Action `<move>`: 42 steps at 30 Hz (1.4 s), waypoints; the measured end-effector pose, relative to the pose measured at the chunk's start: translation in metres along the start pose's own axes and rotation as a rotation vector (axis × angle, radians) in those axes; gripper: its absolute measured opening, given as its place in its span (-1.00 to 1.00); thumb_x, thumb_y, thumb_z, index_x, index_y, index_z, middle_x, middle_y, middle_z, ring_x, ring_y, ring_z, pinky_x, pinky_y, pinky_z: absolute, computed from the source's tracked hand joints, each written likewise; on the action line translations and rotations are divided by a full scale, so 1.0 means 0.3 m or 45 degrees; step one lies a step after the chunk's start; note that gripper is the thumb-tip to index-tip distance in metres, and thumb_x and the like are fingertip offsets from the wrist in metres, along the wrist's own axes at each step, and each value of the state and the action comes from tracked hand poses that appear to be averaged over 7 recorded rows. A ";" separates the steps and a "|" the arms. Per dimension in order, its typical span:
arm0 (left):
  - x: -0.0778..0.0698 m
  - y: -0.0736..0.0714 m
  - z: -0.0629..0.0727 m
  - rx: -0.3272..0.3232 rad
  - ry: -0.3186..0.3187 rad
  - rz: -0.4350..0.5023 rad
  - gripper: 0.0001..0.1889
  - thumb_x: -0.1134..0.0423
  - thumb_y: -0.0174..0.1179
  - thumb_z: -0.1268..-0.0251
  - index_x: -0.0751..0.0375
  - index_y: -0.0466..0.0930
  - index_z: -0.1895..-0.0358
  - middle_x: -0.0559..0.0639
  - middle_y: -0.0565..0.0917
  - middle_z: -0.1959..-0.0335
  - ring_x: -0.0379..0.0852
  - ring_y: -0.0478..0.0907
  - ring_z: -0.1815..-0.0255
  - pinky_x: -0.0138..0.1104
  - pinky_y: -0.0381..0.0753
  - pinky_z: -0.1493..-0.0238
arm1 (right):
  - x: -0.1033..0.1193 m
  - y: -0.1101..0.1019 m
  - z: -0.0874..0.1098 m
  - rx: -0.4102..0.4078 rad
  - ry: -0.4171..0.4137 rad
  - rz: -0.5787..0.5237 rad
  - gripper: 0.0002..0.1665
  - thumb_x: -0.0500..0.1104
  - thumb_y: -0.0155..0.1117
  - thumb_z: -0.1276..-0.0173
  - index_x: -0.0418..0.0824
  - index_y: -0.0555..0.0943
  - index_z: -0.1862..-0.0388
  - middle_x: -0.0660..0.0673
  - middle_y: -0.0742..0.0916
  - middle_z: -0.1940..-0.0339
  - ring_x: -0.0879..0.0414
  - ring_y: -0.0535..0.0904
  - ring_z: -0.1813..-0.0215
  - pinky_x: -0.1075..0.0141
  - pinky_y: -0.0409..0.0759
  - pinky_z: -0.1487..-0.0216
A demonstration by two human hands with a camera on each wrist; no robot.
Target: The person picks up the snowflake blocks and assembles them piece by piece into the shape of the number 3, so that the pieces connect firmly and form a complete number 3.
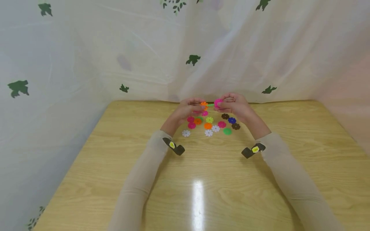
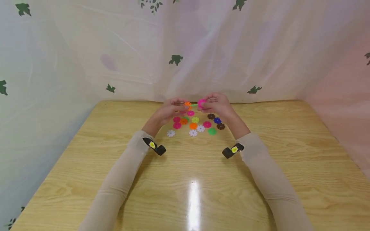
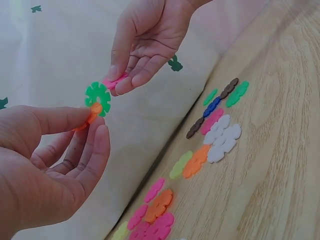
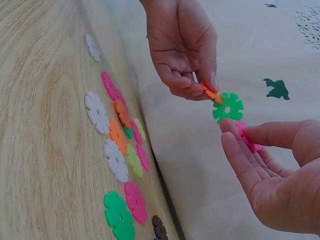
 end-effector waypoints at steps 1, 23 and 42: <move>0.000 0.000 0.000 0.000 -0.001 0.002 -0.65 0.40 0.20 -0.45 0.35 0.51 -0.24 0.03 0.63 0.05 0.34 0.51 -0.34 -0.06 0.59 -0.32 | 0.000 0.000 0.001 -0.003 -0.001 -0.002 -0.71 -0.34 0.25 -0.47 -0.39 0.40 -0.05 -0.04 0.81 0.28 0.08 0.82 0.19 0.20 0.75 -0.02; 0.012 0.007 0.002 0.015 0.024 -0.005 -0.74 0.43 0.19 -0.43 0.31 0.55 -0.13 -0.01 0.65 0.15 0.07 0.66 0.00 -0.08 0.64 -0.27 | -0.013 0.012 -0.003 -0.012 -0.026 -0.037 -0.72 -0.32 0.25 -0.48 -0.41 0.44 -0.06 -0.05 0.81 0.25 0.03 0.82 0.14 0.16 0.73 -0.08; -0.016 0.013 0.011 -0.006 0.060 -0.050 -0.76 0.24 0.30 -0.41 0.26 0.66 -0.04 0.13 0.72 0.04 0.34 0.55 -0.27 0.03 0.54 -0.36 | -0.008 0.018 -0.008 -0.039 -0.168 0.005 -0.79 -0.29 0.32 -0.44 -0.35 0.57 0.03 -0.01 0.83 0.31 0.07 0.80 0.24 0.27 0.77 0.12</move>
Point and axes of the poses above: each hand's wrist, its own z-axis away from the middle knuckle, its own y-axis out of the palm, x = y × z, the point moved 2 cm from there along -z, towards the middle knuckle
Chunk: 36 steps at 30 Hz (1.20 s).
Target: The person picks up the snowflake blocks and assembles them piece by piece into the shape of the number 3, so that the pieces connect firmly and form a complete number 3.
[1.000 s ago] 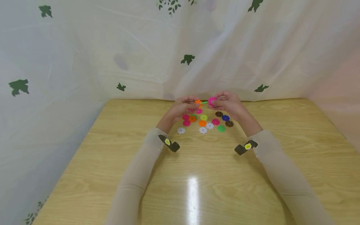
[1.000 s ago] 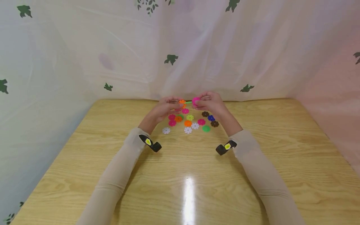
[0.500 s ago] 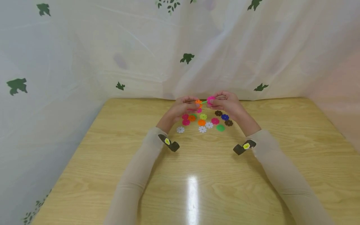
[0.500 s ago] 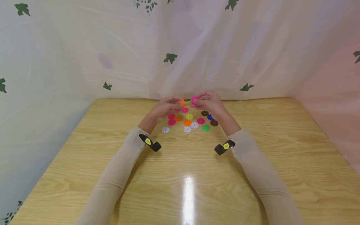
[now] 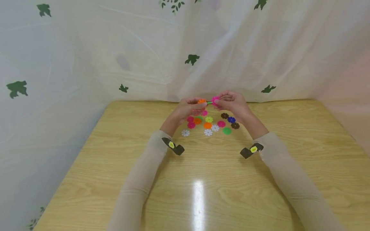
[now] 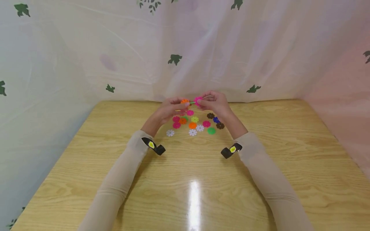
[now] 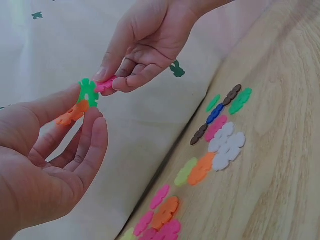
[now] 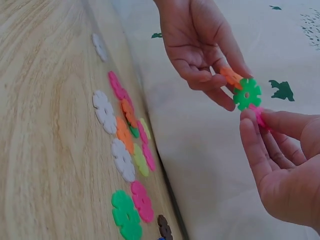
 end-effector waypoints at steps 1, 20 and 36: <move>-0.004 -0.001 0.002 0.008 0.007 -0.010 -0.76 0.24 0.30 -0.42 0.26 0.66 -0.04 0.15 0.72 0.02 0.33 0.55 -0.26 0.03 0.54 -0.36 | 0.002 0.001 0.000 0.006 -0.008 -0.012 -0.80 -0.30 0.32 -0.43 -0.35 0.58 0.04 -0.03 0.83 0.30 0.07 0.80 0.24 0.26 0.77 0.11; -0.040 -0.012 0.026 0.047 0.184 -0.080 -0.65 0.34 0.36 -0.32 0.36 0.65 -0.14 0.08 0.81 0.08 0.23 0.73 -0.02 -0.11 0.72 -0.12 | 0.023 -0.011 0.011 0.048 -0.191 0.009 -0.87 -0.36 0.39 -0.35 -0.25 0.76 0.14 -0.01 0.84 0.30 0.05 0.78 0.27 0.26 0.77 0.15; -0.042 -0.007 0.028 0.002 0.178 -0.109 -0.76 0.36 0.40 -0.28 0.25 0.74 0.01 -0.11 0.82 0.28 0.26 0.70 0.03 -0.13 0.72 -0.05 | 0.035 -0.004 0.019 0.028 -0.251 0.028 -0.89 -0.39 0.42 -0.31 -0.24 0.79 0.23 -0.01 0.83 0.34 0.13 0.76 0.36 0.31 0.77 0.23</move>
Point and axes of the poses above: each hand's wrist, its own z-axis away from the middle knuckle, its own y-axis out of the palm, x = y × z, the point moved 2 cm from there along -z, towards the middle knuckle
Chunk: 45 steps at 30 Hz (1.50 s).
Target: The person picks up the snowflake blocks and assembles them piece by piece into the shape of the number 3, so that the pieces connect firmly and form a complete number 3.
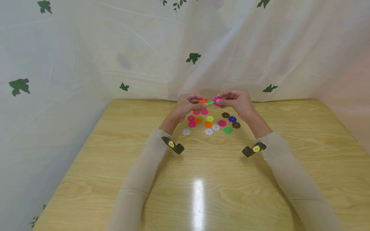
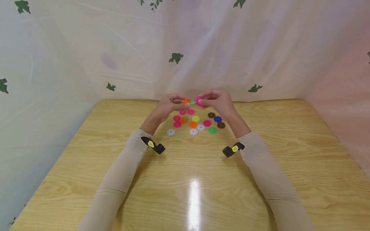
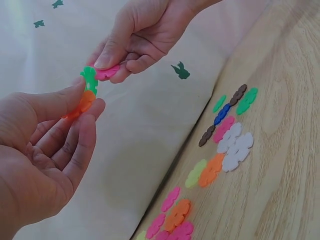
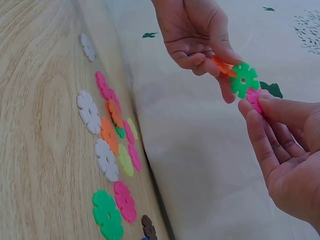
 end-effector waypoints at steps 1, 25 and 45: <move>-0.001 0.001 0.000 -0.003 0.000 -0.002 -0.76 0.36 0.40 -0.27 0.25 0.74 0.01 -0.11 0.81 0.30 0.25 0.70 0.05 -0.14 0.72 -0.03 | 0.002 0.000 0.000 0.003 -0.004 0.000 -0.89 -0.39 0.42 -0.31 -0.24 0.79 0.24 -0.01 0.83 0.34 0.13 0.76 0.36 0.31 0.77 0.24; -0.018 -0.012 0.010 0.268 0.009 -0.157 -0.67 0.29 0.32 -0.36 0.20 0.66 -0.16 0.16 0.72 -0.08 0.18 0.70 0.03 0.09 0.62 -0.17 | 0.024 0.021 0.010 0.041 0.105 0.239 -0.81 -0.30 0.43 -0.34 -0.34 0.74 0.10 -0.02 0.81 0.35 0.03 0.77 0.26 0.27 0.77 0.13; -0.013 -0.013 0.007 0.271 -0.067 -0.147 -0.68 0.37 0.27 -0.34 0.23 0.53 -0.12 0.15 0.64 -0.15 -0.07 0.67 0.11 -0.17 0.66 0.10 | 0.025 -0.064 0.014 0.249 0.291 0.540 -0.61 -0.16 0.41 -0.39 -0.37 0.63 -0.08 -0.04 0.81 0.24 0.05 0.75 0.17 0.19 0.74 0.03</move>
Point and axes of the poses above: each hand's wrist, its own z-axis away from the middle knuckle, its own y-axis out of the palm, x = y × z, the point moved 2 cm from there along -z, towards the middle knuckle
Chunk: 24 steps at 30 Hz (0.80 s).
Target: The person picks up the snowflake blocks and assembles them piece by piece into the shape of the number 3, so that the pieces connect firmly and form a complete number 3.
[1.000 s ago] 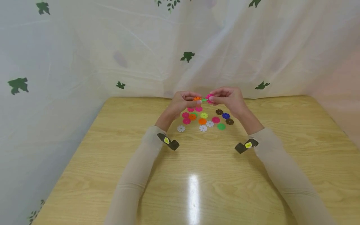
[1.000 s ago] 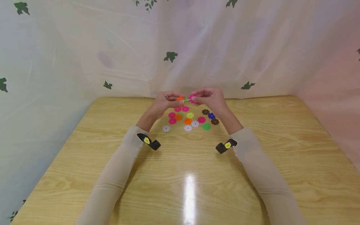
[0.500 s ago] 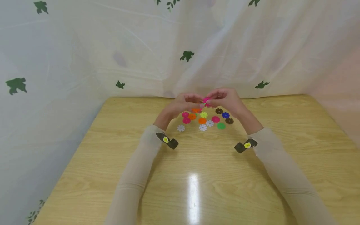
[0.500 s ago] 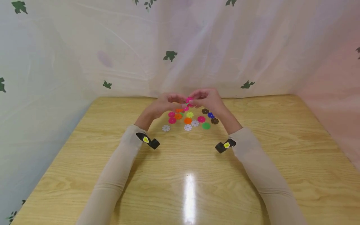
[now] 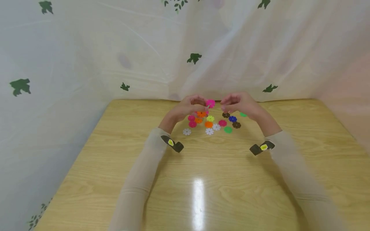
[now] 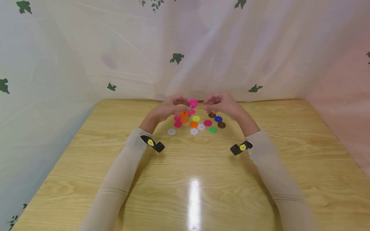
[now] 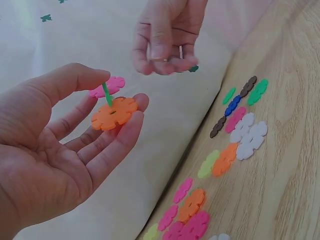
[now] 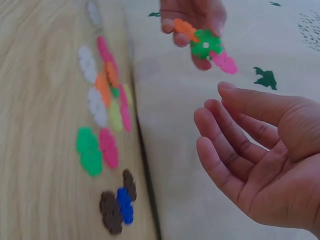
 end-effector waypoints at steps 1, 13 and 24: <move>0.000 -0.001 -0.001 -0.006 0.001 0.008 -0.67 0.37 0.27 -0.34 0.22 0.52 -0.13 0.15 0.64 -0.16 -0.06 0.67 0.10 -0.18 0.65 0.12 | -0.003 -0.005 0.006 0.025 0.021 0.019 -0.60 -0.16 0.41 -0.39 -0.39 0.62 -0.08 -0.06 0.81 0.23 0.03 0.75 0.15 0.18 0.73 0.02; 0.007 -0.014 -0.006 -0.062 0.007 0.029 -0.64 0.33 0.25 -0.39 0.13 0.50 -0.21 0.13 0.63 -0.16 0.18 0.61 -0.14 -0.16 0.62 0.09 | -0.105 -0.013 0.037 0.338 0.076 0.251 -0.70 -0.29 0.42 -0.34 -0.37 0.69 -0.02 -0.27 0.80 0.14 0.00 0.70 0.14 0.17 0.72 0.07; 0.014 -0.010 -0.006 -0.028 -0.004 0.079 -0.68 0.38 0.23 -0.40 0.12 0.51 -0.16 0.07 0.65 -0.08 0.07 0.63 -0.10 -0.14 0.55 0.14 | -0.149 0.005 0.053 0.416 -0.042 0.345 -0.75 -0.35 0.47 -0.26 -0.37 0.74 0.08 -0.28 0.78 0.17 0.09 0.67 0.16 0.40 0.68 0.13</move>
Point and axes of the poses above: each hand's wrist, its own z-axis away from the middle knuckle, its own y-axis out of the palm, x = y × z, the point moved 2 cm from there along -z, towards the middle knuckle
